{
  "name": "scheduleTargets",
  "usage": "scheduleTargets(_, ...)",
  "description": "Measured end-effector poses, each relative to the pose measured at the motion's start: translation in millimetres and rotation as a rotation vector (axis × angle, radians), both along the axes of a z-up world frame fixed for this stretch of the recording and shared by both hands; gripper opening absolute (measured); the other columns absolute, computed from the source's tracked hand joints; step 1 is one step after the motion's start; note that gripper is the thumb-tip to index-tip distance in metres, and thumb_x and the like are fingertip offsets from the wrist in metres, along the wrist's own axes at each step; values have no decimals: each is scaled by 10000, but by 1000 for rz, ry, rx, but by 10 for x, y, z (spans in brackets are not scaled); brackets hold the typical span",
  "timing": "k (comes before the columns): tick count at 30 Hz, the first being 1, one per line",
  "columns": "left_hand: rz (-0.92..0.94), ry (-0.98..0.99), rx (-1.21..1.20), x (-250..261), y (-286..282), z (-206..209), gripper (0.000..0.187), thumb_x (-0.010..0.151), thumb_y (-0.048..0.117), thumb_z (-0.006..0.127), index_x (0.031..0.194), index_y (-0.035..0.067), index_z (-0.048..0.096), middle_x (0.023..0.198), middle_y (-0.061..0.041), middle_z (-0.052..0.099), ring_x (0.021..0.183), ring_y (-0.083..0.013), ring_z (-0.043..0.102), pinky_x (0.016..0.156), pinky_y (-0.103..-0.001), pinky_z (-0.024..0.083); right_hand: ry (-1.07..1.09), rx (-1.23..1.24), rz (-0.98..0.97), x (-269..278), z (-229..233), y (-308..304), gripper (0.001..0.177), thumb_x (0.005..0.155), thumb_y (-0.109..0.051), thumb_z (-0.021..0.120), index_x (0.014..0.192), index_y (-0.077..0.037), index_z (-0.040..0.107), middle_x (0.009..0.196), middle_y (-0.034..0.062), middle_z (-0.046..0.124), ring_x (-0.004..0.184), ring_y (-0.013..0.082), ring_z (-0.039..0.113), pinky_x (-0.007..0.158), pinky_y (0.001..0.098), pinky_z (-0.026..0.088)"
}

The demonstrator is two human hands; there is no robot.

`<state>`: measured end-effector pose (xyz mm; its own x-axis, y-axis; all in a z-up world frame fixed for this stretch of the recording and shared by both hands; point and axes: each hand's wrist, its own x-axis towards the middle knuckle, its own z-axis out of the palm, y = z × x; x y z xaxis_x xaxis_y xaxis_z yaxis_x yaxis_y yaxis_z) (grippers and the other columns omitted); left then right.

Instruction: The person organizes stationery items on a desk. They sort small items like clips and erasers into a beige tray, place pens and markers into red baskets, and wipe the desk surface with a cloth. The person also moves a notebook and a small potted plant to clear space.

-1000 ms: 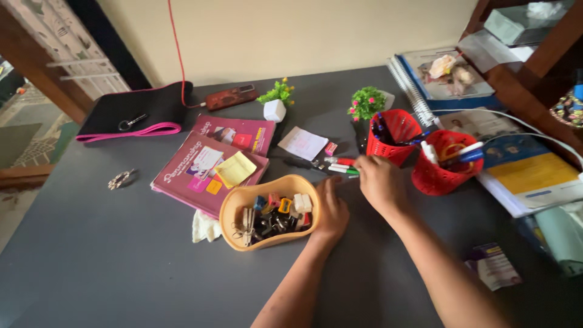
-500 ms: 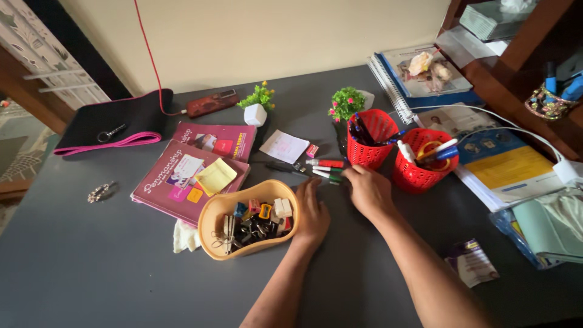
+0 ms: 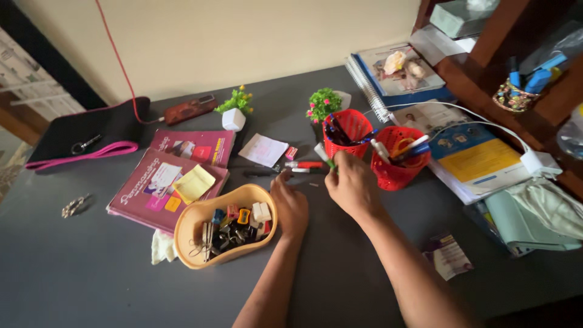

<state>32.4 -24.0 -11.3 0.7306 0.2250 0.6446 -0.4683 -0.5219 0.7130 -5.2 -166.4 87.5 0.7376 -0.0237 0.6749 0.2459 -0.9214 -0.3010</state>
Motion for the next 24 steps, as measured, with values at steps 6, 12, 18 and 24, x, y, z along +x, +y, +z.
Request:
scheduleTargets(6, -47, 32, 15, -39, 44, 58, 385, 801, -70, 506, 1158, 14, 624, 1058, -160, 653, 936, -340, 623, 821, -439, 505, -541, 171, 144, -88, 212, -519, 615, 1066, -1, 649, 1552, 14, 272, 1015, 105, 662, 819, 200, 652, 745, 338, 556)
scheduleTargets(12, -127, 90, -63, -52, 79, 90, 379, 803, -60, 519, 1153, 20, 639, 1026, -142, 653, 764, -257, 602, 699, -380, 509, -408, 116, -169, -86, 191, -974, 715, 948, 0, 692, 1582, 1, 362, 910, 101, 643, 747, 239, 655, 681, 372, 560)
scheduleTargets(18, -122, 156, -87, -33, 80, 80, 373, 799, -63, 516, 1129, 35, 657, 990, -128, 649, 710, -234, 597, 658, -366, 507, -487, -167, -307, -175, 429, -725, 366, 922, -150, 733, 1263, -65, 629, 1121, 122, 680, 1012, 332, 636, 874, 444, 539)
scheduleTargets(24, -114, 165, -101, -37, 96, 100, 374, 815, -74, 513, 1153, 24, 639, 1019, -130, 636, 762, -235, 593, 683, -356, 502, -472, -259, -94, -178, 347, -360, 146, 943, -117, 736, 1070, -69, 681, 1067, 86, 668, 967, 315, 604, 844, 458, 512)
